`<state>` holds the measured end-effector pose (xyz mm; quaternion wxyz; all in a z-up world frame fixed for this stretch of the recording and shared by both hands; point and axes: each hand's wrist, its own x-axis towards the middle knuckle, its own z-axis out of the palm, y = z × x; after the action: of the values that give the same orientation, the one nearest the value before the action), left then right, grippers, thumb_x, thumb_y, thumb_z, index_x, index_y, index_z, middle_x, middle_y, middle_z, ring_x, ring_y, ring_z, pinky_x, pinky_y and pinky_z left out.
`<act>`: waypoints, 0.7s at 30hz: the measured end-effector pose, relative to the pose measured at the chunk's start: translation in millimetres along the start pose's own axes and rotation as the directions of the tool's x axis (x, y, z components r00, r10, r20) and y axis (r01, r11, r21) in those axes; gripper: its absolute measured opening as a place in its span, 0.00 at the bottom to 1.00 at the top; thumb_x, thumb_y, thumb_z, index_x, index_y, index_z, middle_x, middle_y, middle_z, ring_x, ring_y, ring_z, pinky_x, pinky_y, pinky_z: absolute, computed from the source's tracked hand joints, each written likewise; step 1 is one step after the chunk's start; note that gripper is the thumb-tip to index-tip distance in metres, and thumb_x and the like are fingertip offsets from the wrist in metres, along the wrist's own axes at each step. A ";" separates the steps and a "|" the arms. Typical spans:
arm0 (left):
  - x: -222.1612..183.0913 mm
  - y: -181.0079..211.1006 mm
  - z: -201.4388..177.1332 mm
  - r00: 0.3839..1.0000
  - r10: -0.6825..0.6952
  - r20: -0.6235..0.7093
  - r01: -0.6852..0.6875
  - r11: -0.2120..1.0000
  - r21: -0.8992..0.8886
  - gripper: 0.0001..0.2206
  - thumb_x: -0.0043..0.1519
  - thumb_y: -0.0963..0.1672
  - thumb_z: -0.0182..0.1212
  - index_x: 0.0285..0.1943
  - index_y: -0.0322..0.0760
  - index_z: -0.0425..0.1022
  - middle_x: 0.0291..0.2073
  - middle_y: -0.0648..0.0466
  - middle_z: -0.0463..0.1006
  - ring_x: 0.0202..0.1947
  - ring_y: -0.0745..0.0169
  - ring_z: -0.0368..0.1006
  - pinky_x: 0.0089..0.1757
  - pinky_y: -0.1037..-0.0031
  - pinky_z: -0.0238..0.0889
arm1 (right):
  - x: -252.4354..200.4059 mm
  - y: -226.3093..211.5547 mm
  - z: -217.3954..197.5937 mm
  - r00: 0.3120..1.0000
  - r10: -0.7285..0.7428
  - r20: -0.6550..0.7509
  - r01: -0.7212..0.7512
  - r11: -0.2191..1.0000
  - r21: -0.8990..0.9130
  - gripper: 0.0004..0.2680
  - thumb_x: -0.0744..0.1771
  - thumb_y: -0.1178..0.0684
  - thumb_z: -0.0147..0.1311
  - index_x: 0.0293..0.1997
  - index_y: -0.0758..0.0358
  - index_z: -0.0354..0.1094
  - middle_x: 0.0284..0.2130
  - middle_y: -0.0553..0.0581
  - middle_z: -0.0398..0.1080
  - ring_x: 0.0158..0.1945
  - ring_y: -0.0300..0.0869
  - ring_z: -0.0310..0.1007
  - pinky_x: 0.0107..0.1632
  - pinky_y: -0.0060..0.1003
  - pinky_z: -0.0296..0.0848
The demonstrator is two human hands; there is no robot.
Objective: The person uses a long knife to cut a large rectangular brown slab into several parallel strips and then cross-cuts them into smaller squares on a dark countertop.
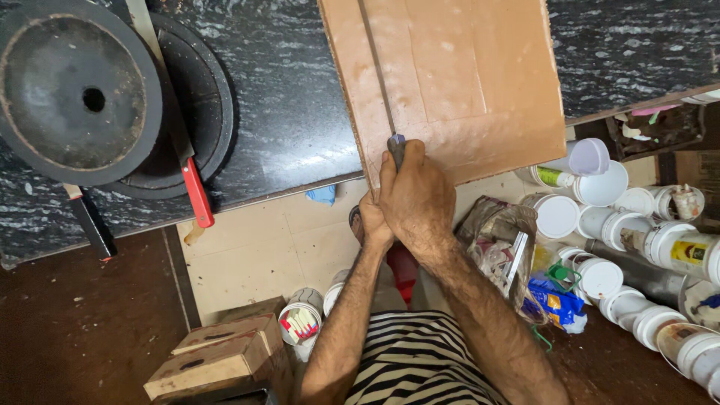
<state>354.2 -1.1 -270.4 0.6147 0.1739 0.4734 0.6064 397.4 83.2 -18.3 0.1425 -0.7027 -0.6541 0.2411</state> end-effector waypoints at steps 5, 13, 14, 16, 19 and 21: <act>4.6 -8.1 -4.3 0.998 -0.045 -0.049 0.041 0.995 -0.090 0.03 0.63 0.36 0.64 0.43 0.28 0.76 0.37 0.57 0.79 0.36 0.72 0.73 0.36 0.78 0.71 | 1.7 -1.3 -1.5 0.995 0.026 0.092 -0.027 1.000 0.013 0.13 0.71 0.47 0.46 0.42 0.70 0.60 0.24 0.64 0.69 0.29 0.57 0.74 0.33 0.56 0.69; 3.0 1.4 1.0 0.999 -0.022 -0.050 0.017 0.995 -0.095 0.04 0.64 0.36 0.62 0.46 0.26 0.76 0.39 0.56 0.79 0.37 0.71 0.73 0.37 0.78 0.71 | 1.8 1.7 2.8 0.999 0.007 0.042 -0.007 1.000 0.010 0.13 0.70 0.47 0.48 0.43 0.71 0.61 0.26 0.68 0.71 0.31 0.63 0.74 0.36 0.59 0.69; 2.2 3.8 2.3 0.998 -0.022 -0.050 0.017 0.995 -0.094 0.04 0.64 0.36 0.62 0.46 0.26 0.76 0.39 0.56 0.79 0.37 0.71 0.73 0.37 0.78 0.71 | 2.5 2.0 3.2 0.998 0.017 0.052 -0.017 1.000 0.004 0.13 0.70 0.46 0.48 0.43 0.70 0.61 0.26 0.68 0.71 0.32 0.63 0.75 0.37 0.60 0.69; 0.7 8.8 5.1 0.998 0.048 -0.037 -0.046 0.998 0.052 0.08 0.61 0.36 0.66 0.47 0.27 0.76 0.40 0.57 0.79 0.38 0.72 0.73 0.39 0.79 0.71 | 3.7 1.1 4.0 0.998 0.023 0.064 -0.022 1.000 -0.015 0.13 0.70 0.46 0.48 0.43 0.70 0.60 0.26 0.68 0.71 0.31 0.63 0.75 0.37 0.60 0.69; -1.1 17.2 9.1 0.997 0.068 -0.033 -0.064 0.993 0.101 0.08 0.60 0.36 0.69 0.46 0.27 0.77 0.39 0.57 0.80 0.37 0.72 0.73 0.39 0.79 0.71 | 3.9 0.1 -2.2 0.997 0.026 0.070 -0.026 1.000 0.003 0.13 0.70 0.46 0.47 0.43 0.70 0.60 0.26 0.68 0.71 0.31 0.63 0.75 0.36 0.60 0.69; -1.8 21.1 11.4 0.997 0.058 -0.053 -0.051 0.991 0.125 0.09 0.58 0.36 0.69 0.47 0.28 0.77 0.38 0.57 0.80 0.37 0.72 0.73 0.38 0.79 0.71 | 3.7 0.1 -10.0 0.998 0.022 0.066 -0.025 0.999 0.039 0.12 0.71 0.46 0.47 0.44 0.70 0.60 0.25 0.68 0.72 0.30 0.63 0.75 0.35 0.60 0.69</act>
<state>351.3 5.7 -247.5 0.5723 0.2074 0.5224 0.5972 402.8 88.0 -10.5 0.1320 -0.6991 -0.6451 0.2785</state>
